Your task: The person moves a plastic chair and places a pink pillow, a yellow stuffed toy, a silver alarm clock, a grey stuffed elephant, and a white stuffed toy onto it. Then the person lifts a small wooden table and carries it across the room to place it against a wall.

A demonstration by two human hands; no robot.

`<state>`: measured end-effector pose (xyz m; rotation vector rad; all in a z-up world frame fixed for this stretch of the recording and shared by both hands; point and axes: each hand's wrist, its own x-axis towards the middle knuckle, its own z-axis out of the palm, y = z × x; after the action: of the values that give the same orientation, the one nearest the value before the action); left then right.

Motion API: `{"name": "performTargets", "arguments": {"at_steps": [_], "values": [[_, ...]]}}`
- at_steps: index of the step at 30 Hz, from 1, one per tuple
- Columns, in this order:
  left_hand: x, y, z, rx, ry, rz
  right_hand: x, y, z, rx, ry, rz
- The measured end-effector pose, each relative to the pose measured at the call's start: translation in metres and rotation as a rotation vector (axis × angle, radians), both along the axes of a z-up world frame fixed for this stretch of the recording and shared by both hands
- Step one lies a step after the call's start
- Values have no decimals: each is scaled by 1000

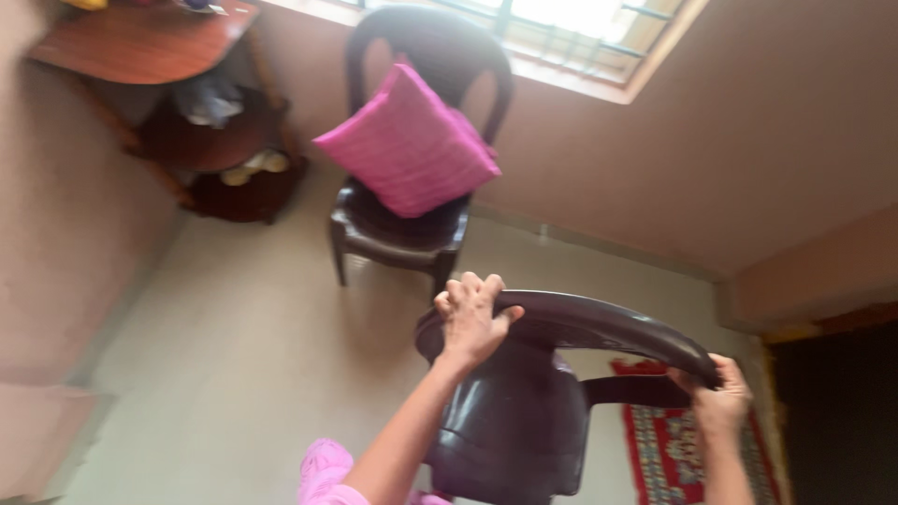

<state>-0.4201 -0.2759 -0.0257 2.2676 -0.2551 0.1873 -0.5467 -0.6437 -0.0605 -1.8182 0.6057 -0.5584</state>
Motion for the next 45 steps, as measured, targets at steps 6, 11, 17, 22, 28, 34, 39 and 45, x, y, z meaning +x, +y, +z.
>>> {"name": "performTargets", "arguments": {"at_steps": [6,11,17,22,28,34,39,45], "values": [[52,-100,-34,-43,-36,-152,29,-39,19,-307,42,-105],[76,-167,-62,-22,-80,-187,116,-14,52,-939,158,301],[92,-152,-61,51,-87,-230,199,24,-9,-974,211,361],[78,-89,-78,167,61,-216,269,12,-53,-927,276,415],[77,-17,-94,267,118,-103,332,29,-79,-1059,454,433],[81,33,-81,248,156,-19,318,61,-90,-1061,479,267],[74,71,-77,137,162,91,305,122,-88,-1013,307,339],[70,155,-75,55,102,183,283,294,-76,-1041,81,706]]}}
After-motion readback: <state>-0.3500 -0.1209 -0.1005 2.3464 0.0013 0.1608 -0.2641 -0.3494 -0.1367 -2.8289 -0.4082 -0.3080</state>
